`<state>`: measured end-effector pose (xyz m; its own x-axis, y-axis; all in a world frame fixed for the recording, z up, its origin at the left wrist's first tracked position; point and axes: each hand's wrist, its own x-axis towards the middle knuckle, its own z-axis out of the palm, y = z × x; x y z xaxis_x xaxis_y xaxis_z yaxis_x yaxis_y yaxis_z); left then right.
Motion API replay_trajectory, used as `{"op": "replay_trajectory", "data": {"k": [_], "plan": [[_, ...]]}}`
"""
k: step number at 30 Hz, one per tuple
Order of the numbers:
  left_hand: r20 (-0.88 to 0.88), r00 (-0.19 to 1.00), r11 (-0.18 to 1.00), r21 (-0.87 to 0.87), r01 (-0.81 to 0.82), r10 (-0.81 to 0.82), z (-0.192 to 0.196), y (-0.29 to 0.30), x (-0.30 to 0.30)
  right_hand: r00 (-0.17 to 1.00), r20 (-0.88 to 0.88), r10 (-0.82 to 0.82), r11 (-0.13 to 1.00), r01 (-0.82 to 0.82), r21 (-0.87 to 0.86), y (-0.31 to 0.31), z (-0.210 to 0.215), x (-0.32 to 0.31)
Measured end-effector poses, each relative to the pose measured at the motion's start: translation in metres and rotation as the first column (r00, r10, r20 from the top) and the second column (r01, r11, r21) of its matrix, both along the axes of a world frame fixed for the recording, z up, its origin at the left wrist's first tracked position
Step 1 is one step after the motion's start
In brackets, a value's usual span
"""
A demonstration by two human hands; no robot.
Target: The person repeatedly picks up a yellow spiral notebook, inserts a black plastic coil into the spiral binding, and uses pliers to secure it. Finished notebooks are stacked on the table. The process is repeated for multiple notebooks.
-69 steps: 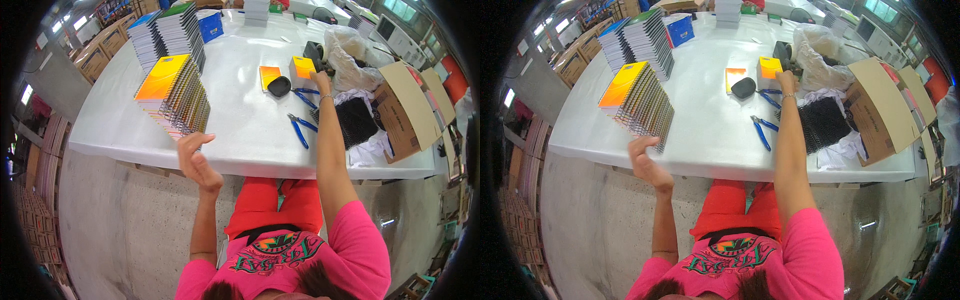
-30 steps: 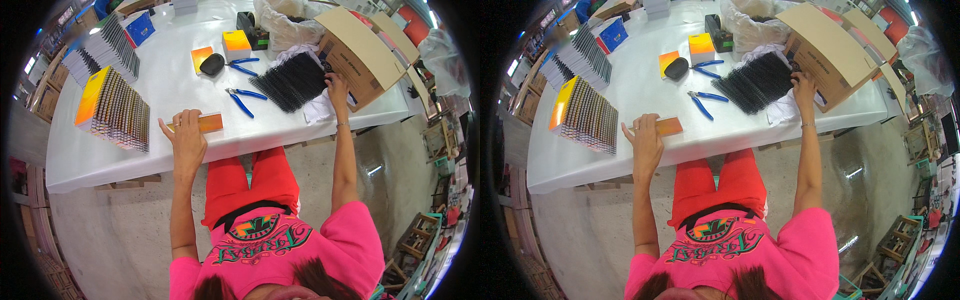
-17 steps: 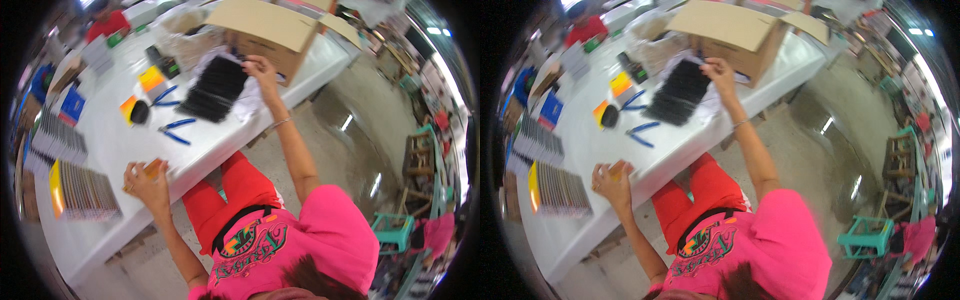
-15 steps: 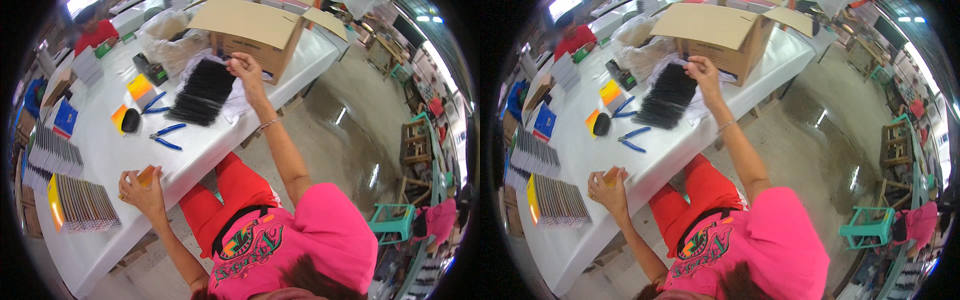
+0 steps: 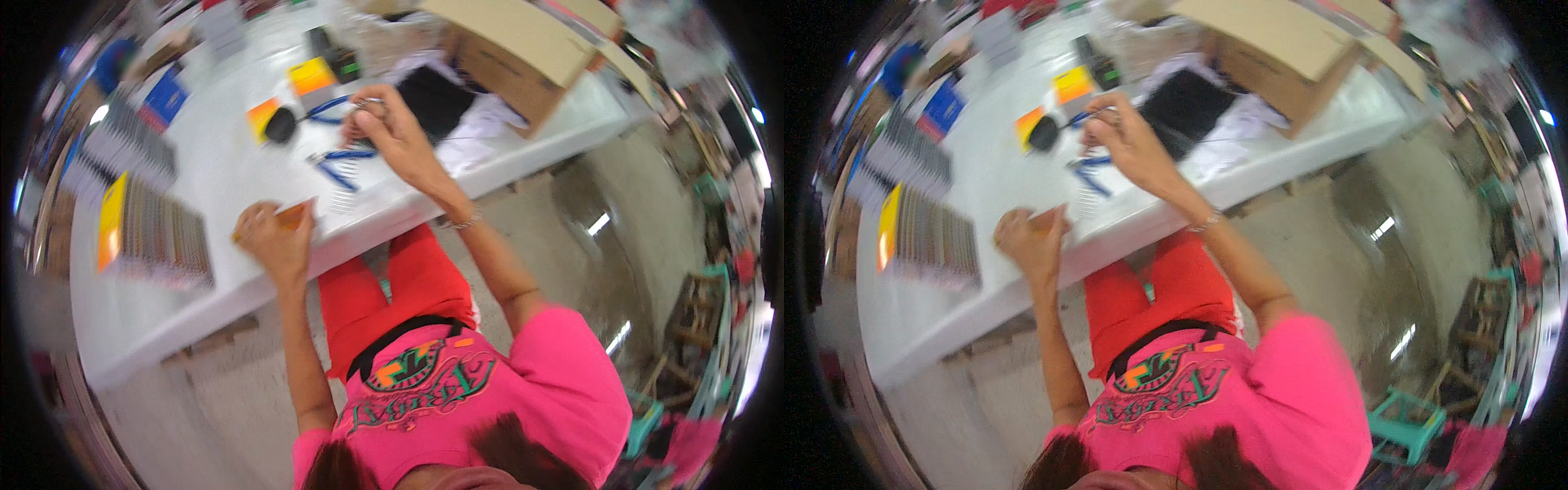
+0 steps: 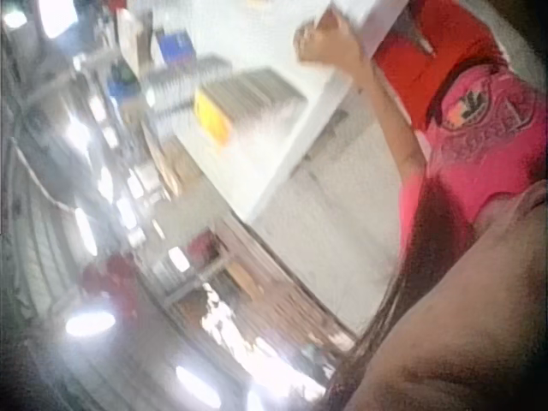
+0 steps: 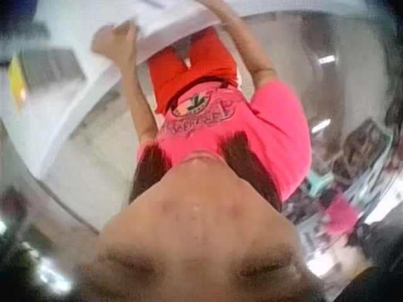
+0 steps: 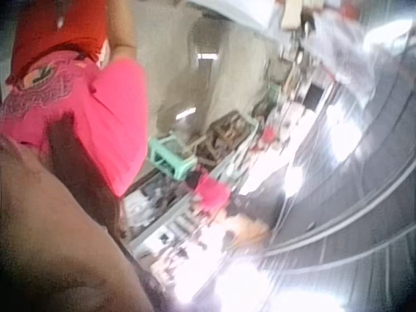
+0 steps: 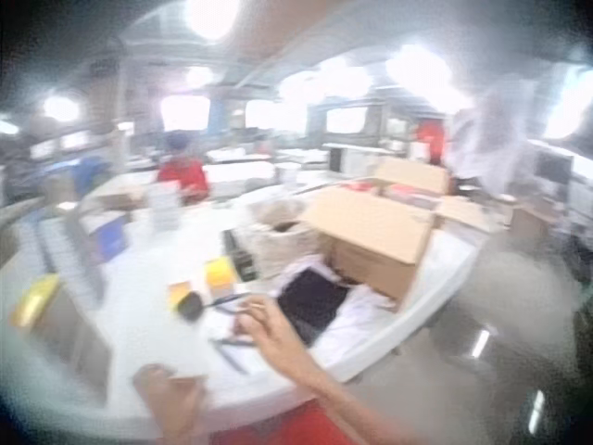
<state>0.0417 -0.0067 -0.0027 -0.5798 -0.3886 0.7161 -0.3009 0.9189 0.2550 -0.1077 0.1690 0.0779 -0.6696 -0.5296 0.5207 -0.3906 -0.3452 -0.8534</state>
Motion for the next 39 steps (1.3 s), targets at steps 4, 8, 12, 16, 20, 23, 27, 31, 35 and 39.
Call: {"op": "replay_trajectory", "data": {"k": [4, 8, 12, 16, 20, 23, 27, 31, 35, 39], "plan": [[-0.011, 0.999, 0.994, 0.106, 0.033, -0.032, 0.010, 0.005, 0.004, 0.954, -0.297, 0.041, 0.929, 0.074, 0.363, -0.009, -0.010, 0.029], [0.019, 1.000, 0.992, 0.125, -0.007, 0.005, 0.007, 0.006, 0.004, 0.942, -0.321, 0.099, 0.865, 0.078, 0.496, -0.020, -0.027, 0.037], [0.026, 1.000, 0.990, 0.143, -0.015, 0.011, 0.006, 0.008, 0.003, 0.942, -0.324, 0.088, 0.879, 0.080, 0.471, -0.026, -0.031, 0.038], [0.044, 0.999, 0.990, 0.143, -0.015, 0.009, 0.011, 0.010, 0.003, 0.922, -0.369, 0.113, 0.884, 0.077, 0.462, -0.030, -0.030, 0.039], [0.049, 0.999, 0.990, 0.141, -0.024, 0.017, 0.012, 0.008, 0.002, 0.893, -0.434, 0.117, 0.911, 0.077, 0.404, -0.034, -0.032, 0.037], [0.074, 0.997, 0.988, 0.152, -0.019, 0.008, 0.013, 0.008, 0.002, 0.880, -0.461, 0.112, 0.924, 0.078, 0.374, -0.034, -0.035, 0.035], [0.072, 0.997, 0.986, 0.168, 0.001, -0.013, 0.012, 0.005, 0.003, 0.939, -0.331, 0.096, 0.913, 0.050, 0.405, -0.032, -0.030, 0.044], [0.118, 0.993, 0.988, 0.149, -0.026, 0.008, 0.015, 0.004, 0.002, 0.906, -0.412, 0.097, 0.913, 0.084, 0.398, -0.032, -0.031, 0.040], [0.165, 0.986, 0.988, 0.143, -0.052, 0.028, 0.018, 0.004, 0.004, 0.847, -0.523, 0.095, 0.894, 0.159, 0.419, -0.038, -0.032, 0.038], [0.186, 0.982, 0.984, 0.177, -0.035, 0.002, 0.022, 0.004, 0.005, 0.750, -0.657, 0.078, 0.876, 0.263, 0.404, -0.041, -0.039, 0.037]]}}
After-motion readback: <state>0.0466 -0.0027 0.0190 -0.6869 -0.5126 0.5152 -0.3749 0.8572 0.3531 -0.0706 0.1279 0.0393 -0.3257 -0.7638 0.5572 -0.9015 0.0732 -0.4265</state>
